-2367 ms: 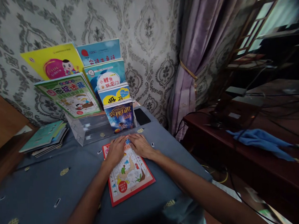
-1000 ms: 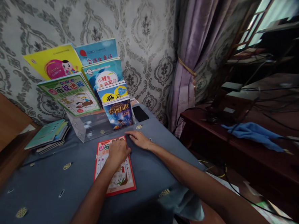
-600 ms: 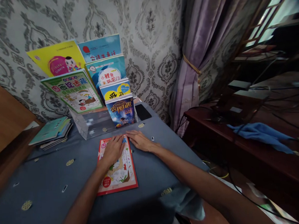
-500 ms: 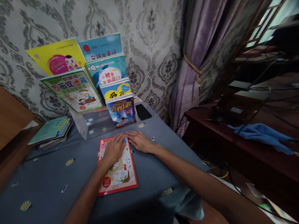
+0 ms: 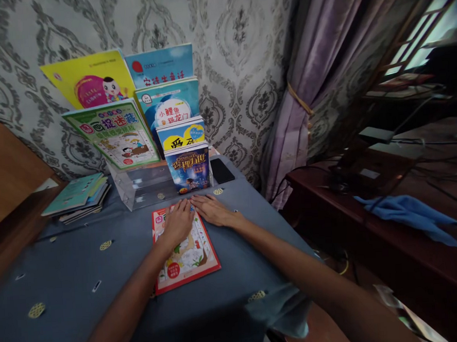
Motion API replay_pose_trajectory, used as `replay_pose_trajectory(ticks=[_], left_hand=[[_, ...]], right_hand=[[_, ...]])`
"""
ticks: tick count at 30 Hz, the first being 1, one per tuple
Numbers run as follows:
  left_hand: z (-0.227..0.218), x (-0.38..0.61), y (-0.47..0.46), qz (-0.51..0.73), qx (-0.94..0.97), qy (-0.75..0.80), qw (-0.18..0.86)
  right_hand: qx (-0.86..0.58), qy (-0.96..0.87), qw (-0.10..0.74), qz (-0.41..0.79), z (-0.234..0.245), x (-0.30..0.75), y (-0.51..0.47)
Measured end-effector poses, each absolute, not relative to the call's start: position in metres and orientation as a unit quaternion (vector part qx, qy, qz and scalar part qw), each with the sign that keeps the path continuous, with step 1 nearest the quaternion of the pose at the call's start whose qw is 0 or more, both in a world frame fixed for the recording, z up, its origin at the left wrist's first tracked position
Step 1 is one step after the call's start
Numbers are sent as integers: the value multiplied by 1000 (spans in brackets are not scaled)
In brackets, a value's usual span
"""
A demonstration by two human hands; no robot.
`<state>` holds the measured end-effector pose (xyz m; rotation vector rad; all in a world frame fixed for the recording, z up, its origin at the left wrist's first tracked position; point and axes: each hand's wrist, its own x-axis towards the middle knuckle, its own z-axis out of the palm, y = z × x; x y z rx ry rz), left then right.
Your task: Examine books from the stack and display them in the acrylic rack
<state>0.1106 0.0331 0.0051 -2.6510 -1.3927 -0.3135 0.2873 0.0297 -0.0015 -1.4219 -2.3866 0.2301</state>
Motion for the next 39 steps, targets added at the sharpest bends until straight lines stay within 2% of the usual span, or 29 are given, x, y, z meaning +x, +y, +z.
replay_pose_trajectory(ticks=[16, 39], left_hand=[[-3, 93, 58, -153, -917, -369, -5], [0, 94, 64, -150, -927, -344, -9]], right_hand=[[-527, -824, 194, 76, -1, 277, 6], [-545, -819, 159, 85, 12, 270, -32]])
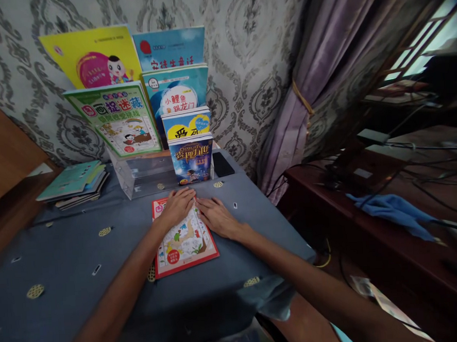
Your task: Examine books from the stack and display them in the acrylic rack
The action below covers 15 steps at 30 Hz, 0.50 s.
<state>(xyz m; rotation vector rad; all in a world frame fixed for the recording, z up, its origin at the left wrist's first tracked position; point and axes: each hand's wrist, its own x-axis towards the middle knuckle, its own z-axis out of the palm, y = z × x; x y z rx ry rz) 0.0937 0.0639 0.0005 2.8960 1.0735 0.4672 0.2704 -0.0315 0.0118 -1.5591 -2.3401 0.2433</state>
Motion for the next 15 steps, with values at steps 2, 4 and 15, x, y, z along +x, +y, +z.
replay_pose_trajectory(ticks=[2, 4, 15], left_hand=[[0, 92, 64, 148, 926, 347, 18], [0, 90, 62, 145, 926, 349, 31], [12, 85, 46, 134, 941, 310, 20]], right_hand=[[-540, -823, 160, 76, 10, 270, -38], [-538, -825, 162, 65, 9, 271, -45], [-545, -821, 167, 43, 5, 269, -46]])
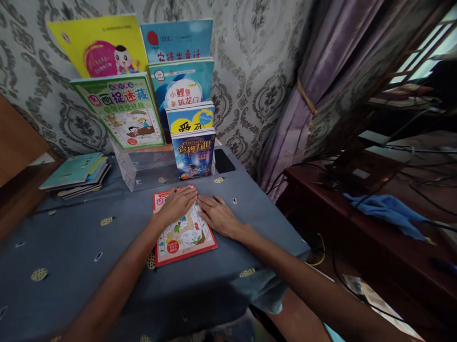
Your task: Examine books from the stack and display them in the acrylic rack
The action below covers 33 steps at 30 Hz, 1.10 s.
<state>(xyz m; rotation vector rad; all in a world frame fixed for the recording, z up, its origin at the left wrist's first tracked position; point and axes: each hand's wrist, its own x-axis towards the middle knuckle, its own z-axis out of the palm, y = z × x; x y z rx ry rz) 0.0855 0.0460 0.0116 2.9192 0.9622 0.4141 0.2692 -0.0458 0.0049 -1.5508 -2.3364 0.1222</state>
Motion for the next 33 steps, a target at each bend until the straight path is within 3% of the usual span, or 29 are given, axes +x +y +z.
replay_pose_trajectory(ticks=[5, 13, 25, 33], left_hand=[[13, 87, 43, 127, 941, 315, 13], [15, 75, 33, 87, 946, 299, 94], [16, 78, 23, 98, 934, 335, 81], [20, 75, 8, 81, 950, 292, 78]], right_hand=[[-535, -827, 169, 32, 4, 267, -59], [-462, -871, 139, 93, 15, 284, -102], [-434, -882, 125, 137, 21, 295, -99], [-434, -879, 168, 105, 5, 295, -103]])
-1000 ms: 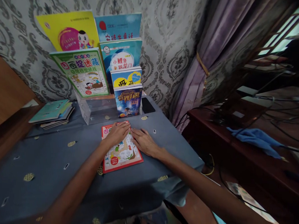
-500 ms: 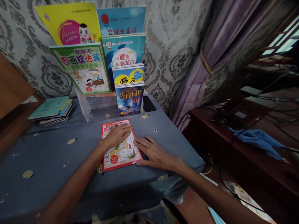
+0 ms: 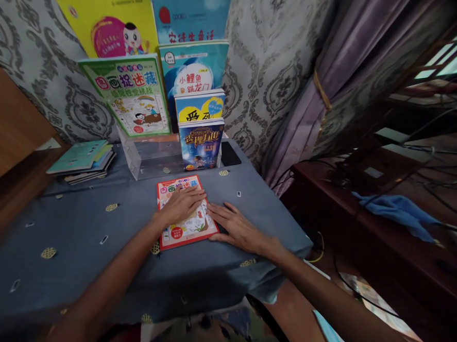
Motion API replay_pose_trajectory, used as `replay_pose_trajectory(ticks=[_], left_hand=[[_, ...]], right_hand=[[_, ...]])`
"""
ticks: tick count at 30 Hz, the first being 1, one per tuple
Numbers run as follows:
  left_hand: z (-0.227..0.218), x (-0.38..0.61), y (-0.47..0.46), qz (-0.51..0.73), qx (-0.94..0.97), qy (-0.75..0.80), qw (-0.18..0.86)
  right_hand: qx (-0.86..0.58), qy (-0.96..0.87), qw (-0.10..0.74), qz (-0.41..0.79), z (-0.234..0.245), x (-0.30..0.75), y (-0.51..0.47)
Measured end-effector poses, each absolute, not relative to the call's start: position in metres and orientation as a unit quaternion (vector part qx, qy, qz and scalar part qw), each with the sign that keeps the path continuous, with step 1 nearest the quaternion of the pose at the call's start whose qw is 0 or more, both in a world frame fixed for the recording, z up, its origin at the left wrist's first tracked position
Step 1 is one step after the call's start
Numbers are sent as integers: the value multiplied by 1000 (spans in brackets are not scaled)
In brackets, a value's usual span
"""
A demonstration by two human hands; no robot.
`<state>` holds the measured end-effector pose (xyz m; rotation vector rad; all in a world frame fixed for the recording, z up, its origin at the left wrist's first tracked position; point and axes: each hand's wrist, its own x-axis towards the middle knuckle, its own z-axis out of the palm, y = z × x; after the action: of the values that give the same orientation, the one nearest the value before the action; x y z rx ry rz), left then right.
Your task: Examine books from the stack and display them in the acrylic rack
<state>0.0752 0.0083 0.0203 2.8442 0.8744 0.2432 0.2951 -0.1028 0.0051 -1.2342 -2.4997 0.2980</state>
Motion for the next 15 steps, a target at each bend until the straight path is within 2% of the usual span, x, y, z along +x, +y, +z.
replay_pose_trajectory(ticks=[15], left_hand=[[30, 72, -14, 70, 961, 258, 66]], right_hand=[[-452, -872, 181, 43, 4, 287, -112]])
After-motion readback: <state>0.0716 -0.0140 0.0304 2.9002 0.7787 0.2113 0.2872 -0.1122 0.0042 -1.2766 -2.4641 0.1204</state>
